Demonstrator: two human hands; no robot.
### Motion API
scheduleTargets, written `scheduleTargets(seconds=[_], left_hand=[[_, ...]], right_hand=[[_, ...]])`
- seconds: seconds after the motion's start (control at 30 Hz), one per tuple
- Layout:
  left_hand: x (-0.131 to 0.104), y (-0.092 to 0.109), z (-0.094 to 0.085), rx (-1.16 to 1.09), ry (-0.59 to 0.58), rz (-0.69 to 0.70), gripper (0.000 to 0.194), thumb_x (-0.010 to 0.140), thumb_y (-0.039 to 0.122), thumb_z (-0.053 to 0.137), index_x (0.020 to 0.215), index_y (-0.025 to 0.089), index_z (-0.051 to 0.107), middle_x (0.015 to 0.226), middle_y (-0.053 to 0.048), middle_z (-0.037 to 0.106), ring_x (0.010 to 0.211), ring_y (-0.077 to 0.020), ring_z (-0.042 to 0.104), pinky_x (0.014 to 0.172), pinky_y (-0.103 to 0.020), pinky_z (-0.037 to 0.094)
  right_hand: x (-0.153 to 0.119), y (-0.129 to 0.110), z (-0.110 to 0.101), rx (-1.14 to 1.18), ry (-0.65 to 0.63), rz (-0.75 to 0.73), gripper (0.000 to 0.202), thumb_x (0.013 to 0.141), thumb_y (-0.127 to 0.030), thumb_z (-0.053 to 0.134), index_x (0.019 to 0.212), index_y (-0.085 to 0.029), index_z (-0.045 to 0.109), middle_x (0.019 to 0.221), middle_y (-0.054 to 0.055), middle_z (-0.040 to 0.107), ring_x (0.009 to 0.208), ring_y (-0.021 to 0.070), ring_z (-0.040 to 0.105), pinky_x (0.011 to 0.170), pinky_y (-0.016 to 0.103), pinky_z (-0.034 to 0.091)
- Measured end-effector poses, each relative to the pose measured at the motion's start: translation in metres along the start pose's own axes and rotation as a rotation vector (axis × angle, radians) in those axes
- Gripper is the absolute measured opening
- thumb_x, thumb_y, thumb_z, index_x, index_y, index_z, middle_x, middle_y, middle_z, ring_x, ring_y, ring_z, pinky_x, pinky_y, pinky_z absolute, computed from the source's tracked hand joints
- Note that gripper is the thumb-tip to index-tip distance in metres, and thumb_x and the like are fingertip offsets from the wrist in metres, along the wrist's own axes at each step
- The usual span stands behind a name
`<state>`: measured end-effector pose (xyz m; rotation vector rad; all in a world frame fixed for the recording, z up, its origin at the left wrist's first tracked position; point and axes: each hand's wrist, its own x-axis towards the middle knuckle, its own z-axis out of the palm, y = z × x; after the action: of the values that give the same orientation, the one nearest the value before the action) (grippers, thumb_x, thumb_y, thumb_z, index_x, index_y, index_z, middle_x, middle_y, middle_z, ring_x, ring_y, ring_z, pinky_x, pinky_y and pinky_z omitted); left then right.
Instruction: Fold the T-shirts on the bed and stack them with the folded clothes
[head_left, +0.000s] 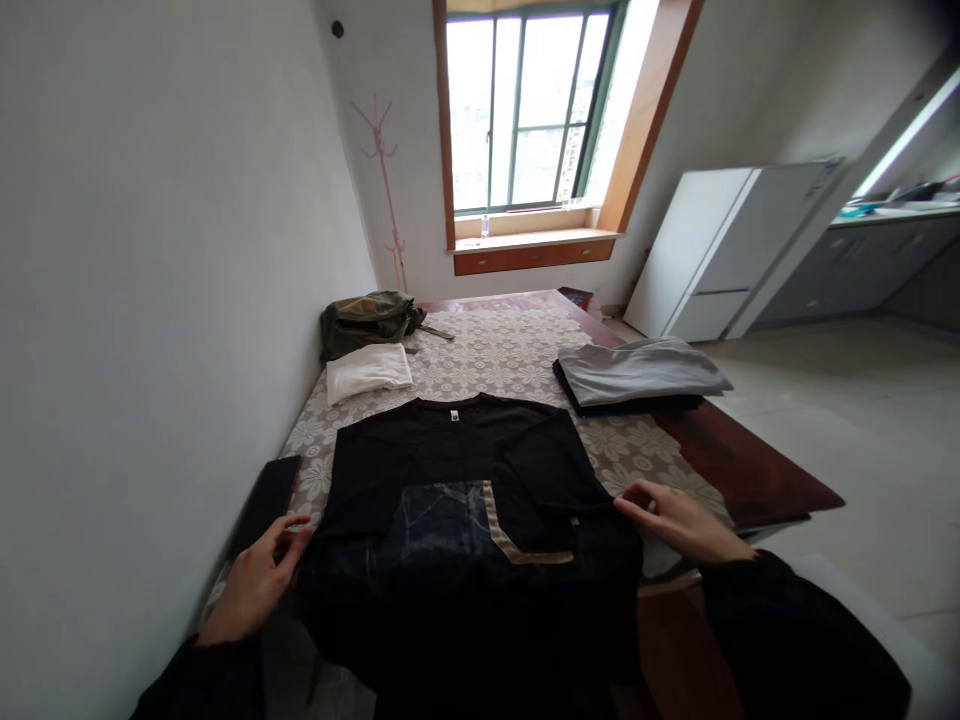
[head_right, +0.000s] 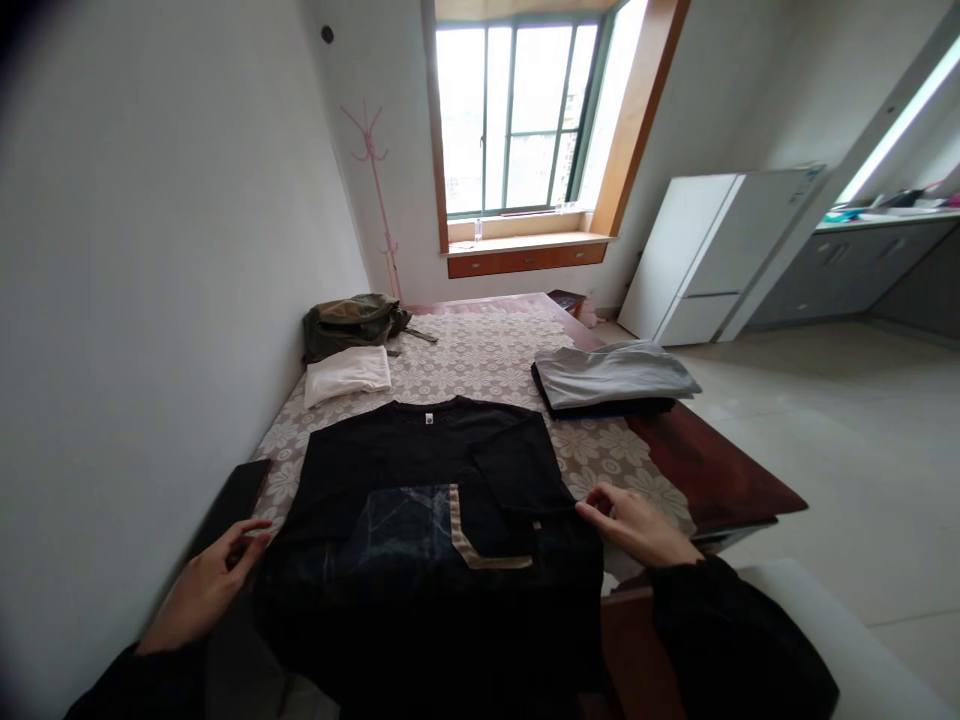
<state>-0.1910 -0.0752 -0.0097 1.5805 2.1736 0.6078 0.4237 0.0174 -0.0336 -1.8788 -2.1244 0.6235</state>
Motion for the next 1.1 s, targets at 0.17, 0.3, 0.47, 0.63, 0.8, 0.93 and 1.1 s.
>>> scheduleTargets(seconds=[0.17, 0.3, 0.47, 0.63, 0.8, 0.93, 1.1], left_hand=[[0.044, 0.021, -0.003, 0.245, -0.051, 0.064, 0.053, 0.098, 0.050, 0.038, 0.133, 0.019, 0.063, 0.121, -0.012, 0.077, 0.110, -0.0268, 0.074, 0.099, -0.037, 0.054], [0.070, 0.051, 0.026, 0.445, 0.010, 0.241, 0.061, 0.100, 0.048, 0.040, 0.147, 0.013, 0.055, 0.153, -0.017, 0.057, 0.141, -0.0301, 0.055, 0.119, -0.043, 0.040], [0.080, 0.072, 0.082, 0.567, 0.049, 0.258, 0.066, 0.103, 0.047, 0.036, 0.159, 0.013, 0.042, 0.168, -0.018, 0.036, 0.156, -0.0364, 0.030, 0.124, -0.055, 0.029], [0.076, 0.070, 0.104, 0.633, 0.134, 0.289, 0.065, 0.105, 0.046, 0.033, 0.164, 0.017, 0.034, 0.170, -0.016, 0.031, 0.158, -0.0390, 0.023, 0.124, -0.060, 0.025], [0.081, 0.076, 0.101, 0.609, 0.117, 0.299, 0.068, 0.104, 0.047, 0.035, 0.163, 0.013, 0.035, 0.169, -0.019, 0.031, 0.157, -0.0418, 0.026, 0.123, -0.060, 0.027], [0.085, 0.082, 0.102, 0.567, 0.127, 0.369, 0.067, 0.105, 0.044, 0.031, 0.161, 0.008, 0.037, 0.167, -0.020, 0.035, 0.157, -0.0348, 0.030, 0.126, -0.054, 0.027], [0.084, 0.080, 0.102, 0.544, 0.103, 0.450, 0.062, 0.105, 0.041, 0.031, 0.160, 0.013, 0.041, 0.168, -0.014, 0.037, 0.156, -0.0304, 0.032, 0.126, -0.051, 0.029]], right_hand=[[0.061, -0.022, -0.005, -0.208, 0.131, -0.094, 0.036, 0.098, -0.045, 0.046, 0.105, -0.021, 0.072, 0.111, 0.013, 0.076, 0.103, 0.0285, 0.072, 0.089, 0.037, 0.053], [0.099, -0.057, 0.030, -0.328, 0.208, -0.184, 0.050, 0.099, -0.040, 0.045, 0.138, -0.015, 0.063, 0.149, 0.018, 0.060, 0.139, 0.0314, 0.054, 0.113, 0.041, 0.044], [0.114, -0.077, 0.082, -0.435, 0.212, -0.044, 0.070, 0.102, -0.050, 0.036, 0.161, -0.012, 0.040, 0.170, 0.015, 0.032, 0.158, 0.0368, 0.025, 0.126, 0.053, 0.022], [0.116, -0.076, 0.089, -0.451, 0.177, -0.018, 0.074, 0.103, -0.055, 0.029, 0.166, -0.015, 0.030, 0.174, 0.011, 0.022, 0.160, 0.0368, 0.016, 0.129, 0.053, 0.014], [0.121, -0.090, 0.080, -0.448, 0.116, 0.019, 0.076, 0.103, -0.057, 0.029, 0.167, -0.018, 0.025, 0.175, 0.012, 0.019, 0.160, 0.0400, 0.014, 0.127, 0.059, 0.012], [0.119, -0.094, 0.076, -0.456, 0.112, -0.008, 0.073, 0.104, -0.055, 0.030, 0.166, -0.018, 0.029, 0.174, 0.013, 0.020, 0.160, 0.0397, 0.015, 0.127, 0.060, 0.014], [0.076, -0.074, 0.085, -0.440, 0.068, -0.209, 0.076, 0.102, -0.064, 0.031, 0.162, -0.019, 0.039, 0.171, 0.014, 0.029, 0.158, 0.0375, 0.023, 0.125, 0.055, 0.024]])
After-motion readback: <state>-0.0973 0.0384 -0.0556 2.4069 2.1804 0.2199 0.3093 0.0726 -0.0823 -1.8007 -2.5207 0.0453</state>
